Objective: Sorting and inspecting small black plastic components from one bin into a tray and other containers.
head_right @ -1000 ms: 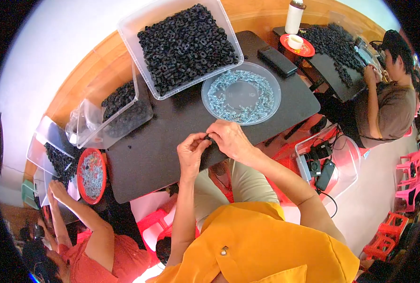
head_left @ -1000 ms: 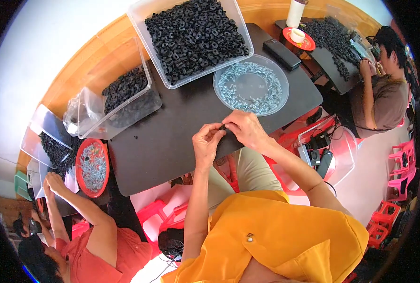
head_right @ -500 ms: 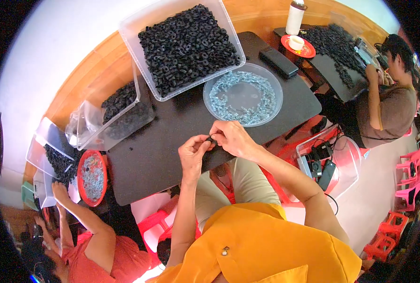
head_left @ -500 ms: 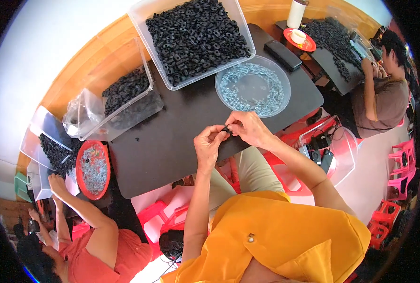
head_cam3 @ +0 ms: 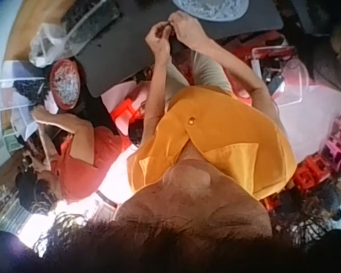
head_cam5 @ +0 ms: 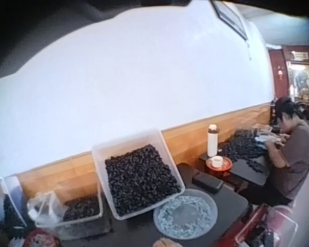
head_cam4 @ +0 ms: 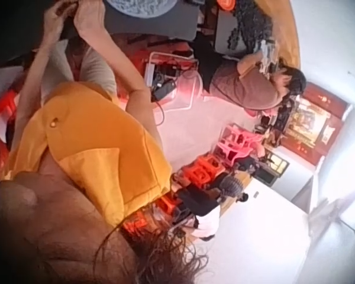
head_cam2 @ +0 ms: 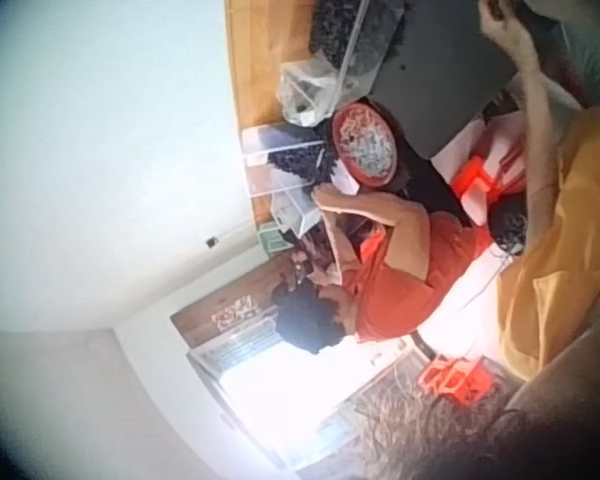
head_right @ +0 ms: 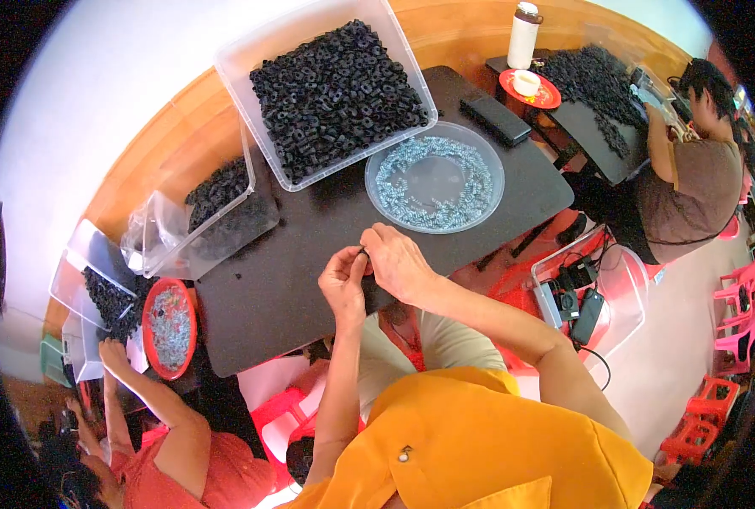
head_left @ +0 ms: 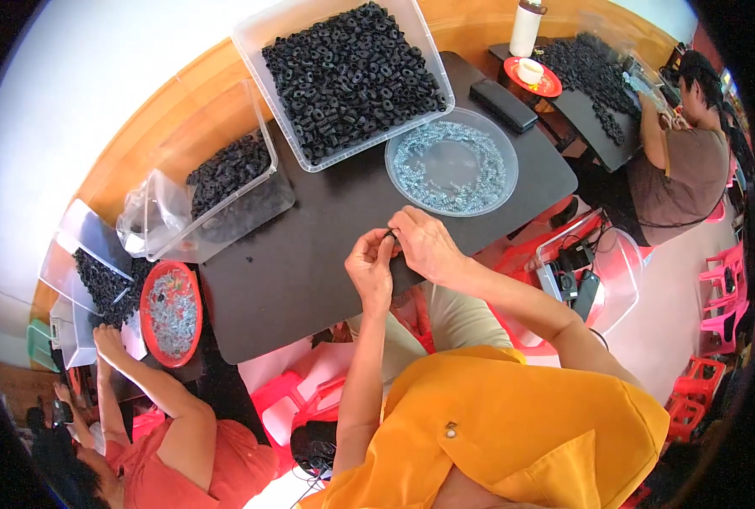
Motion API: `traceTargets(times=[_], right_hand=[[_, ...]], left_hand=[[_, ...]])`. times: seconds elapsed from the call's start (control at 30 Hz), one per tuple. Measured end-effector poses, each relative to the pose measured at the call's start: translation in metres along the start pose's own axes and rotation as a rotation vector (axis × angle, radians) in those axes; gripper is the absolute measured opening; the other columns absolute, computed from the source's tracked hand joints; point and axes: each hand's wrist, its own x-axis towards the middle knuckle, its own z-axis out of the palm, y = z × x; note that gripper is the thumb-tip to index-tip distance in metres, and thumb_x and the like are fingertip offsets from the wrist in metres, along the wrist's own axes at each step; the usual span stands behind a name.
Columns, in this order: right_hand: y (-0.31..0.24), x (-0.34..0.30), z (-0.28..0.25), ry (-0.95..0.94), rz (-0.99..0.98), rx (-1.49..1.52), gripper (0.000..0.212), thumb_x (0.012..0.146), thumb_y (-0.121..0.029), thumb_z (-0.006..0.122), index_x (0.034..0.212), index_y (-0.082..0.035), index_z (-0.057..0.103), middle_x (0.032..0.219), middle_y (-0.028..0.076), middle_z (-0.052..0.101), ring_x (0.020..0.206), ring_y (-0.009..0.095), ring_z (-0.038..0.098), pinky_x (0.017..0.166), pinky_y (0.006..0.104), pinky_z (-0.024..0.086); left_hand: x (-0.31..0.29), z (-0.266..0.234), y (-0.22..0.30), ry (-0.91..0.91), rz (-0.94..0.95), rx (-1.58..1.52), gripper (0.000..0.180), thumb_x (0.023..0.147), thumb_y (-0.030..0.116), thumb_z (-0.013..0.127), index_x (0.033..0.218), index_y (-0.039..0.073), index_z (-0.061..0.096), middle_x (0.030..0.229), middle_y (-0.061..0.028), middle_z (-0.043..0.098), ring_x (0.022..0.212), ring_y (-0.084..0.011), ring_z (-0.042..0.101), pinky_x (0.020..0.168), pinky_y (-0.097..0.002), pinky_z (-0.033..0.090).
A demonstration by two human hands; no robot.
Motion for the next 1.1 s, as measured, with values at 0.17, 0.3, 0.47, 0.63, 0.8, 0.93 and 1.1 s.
traceTargets(times=[0.17, 0.3, 0.47, 0.63, 0.8, 0.93, 1.1], right_hand=[[-0.001, -0.011, 0.003, -0.016, 0.012, -0.015, 0.039, 0.067, 0.004, 0.056, 0.105, 0.003, 0.047, 0.091, 0.018, 0.049, 0.087, 0.037, 0.051, 0.072, 0.0421, 0.044], [0.001, -0.015, 0.007, 0.014, 0.007, -0.067, 0.041, 0.065, 0.003, 0.058, 0.105, 0.003, 0.048, 0.090, 0.017, 0.050, 0.086, 0.035, 0.052, 0.071, 0.0408, 0.045], [0.004, -0.015, 0.012, 0.042, -0.006, -0.125, 0.039, 0.066, 0.004, 0.058, 0.104, 0.003, 0.049, 0.091, 0.016, 0.052, 0.085, 0.032, 0.054, 0.069, 0.0385, 0.048], [0.000, -0.009, 0.016, 0.054, -0.041, -0.173, 0.035, 0.067, 0.003, 0.057, 0.102, 0.005, 0.051, 0.090, 0.015, 0.053, 0.082, 0.031, 0.054, 0.065, 0.0367, 0.049], [0.004, -0.011, 0.021, 0.031, -0.098, -0.186, 0.034, 0.068, 0.001, 0.057, 0.101, 0.006, 0.051, 0.087, 0.014, 0.052, 0.076, 0.029, 0.053, 0.060, 0.0369, 0.049], [0.008, -0.010, 0.019, 0.021, -0.130, -0.228, 0.037, 0.066, -0.002, 0.057, 0.102, 0.006, 0.052, 0.087, 0.012, 0.051, 0.078, 0.027, 0.053, 0.060, 0.0336, 0.050], [-0.010, -0.010, -0.002, 0.056, -0.069, -0.150, 0.052, 0.070, -0.009, 0.064, 0.119, -0.002, 0.047, 0.091, 0.009, 0.053, 0.081, 0.025, 0.054, 0.062, 0.0324, 0.049]], left_hand=[[0.000, 0.005, 0.006, 0.021, -0.009, 0.088, 0.007, 0.084, 0.000, 0.059, 0.090, -0.003, 0.061, 0.078, -0.0011, 0.060, 0.065, -0.0051, 0.054, 0.058, -0.0201, 0.047], [-0.003, 0.008, 0.005, 0.056, -0.015, 0.179, 0.007, 0.082, 0.001, 0.061, 0.087, -0.004, 0.062, 0.075, 0.0007, 0.059, 0.061, -0.0032, 0.050, 0.053, -0.0177, 0.041], [-0.001, 0.013, 0.001, 0.080, 0.028, 0.170, 0.007, 0.081, 0.000, 0.061, 0.087, -0.004, 0.062, 0.076, -0.0005, 0.060, 0.063, -0.0041, 0.051, 0.056, -0.0179, 0.041], [0.000, 0.014, 0.002, 0.158, 0.013, 0.043, 0.007, 0.081, -0.001, 0.061, 0.087, -0.005, 0.061, 0.079, -0.0025, 0.061, 0.070, -0.0066, 0.054, 0.063, -0.0194, 0.044], [0.004, 0.011, -0.003, 0.161, 0.017, 0.016, 0.006, 0.081, 0.000, 0.062, 0.086, -0.004, 0.061, 0.079, -0.0022, 0.061, 0.069, -0.0061, 0.054, 0.061, -0.0191, 0.043], [0.007, 0.005, 0.015, 0.082, -0.160, 0.088, 0.007, 0.081, 0.002, 0.062, 0.087, -0.003, 0.061, 0.076, -0.0011, 0.060, 0.060, -0.0039, 0.050, 0.050, -0.0172, 0.039], [0.011, -0.005, 0.022, 0.117, -0.100, 0.041, 0.009, 0.080, 0.001, 0.063, 0.088, 0.000, 0.061, 0.072, 0.0008, 0.057, 0.050, -0.0037, 0.045, 0.043, -0.0176, 0.035]])
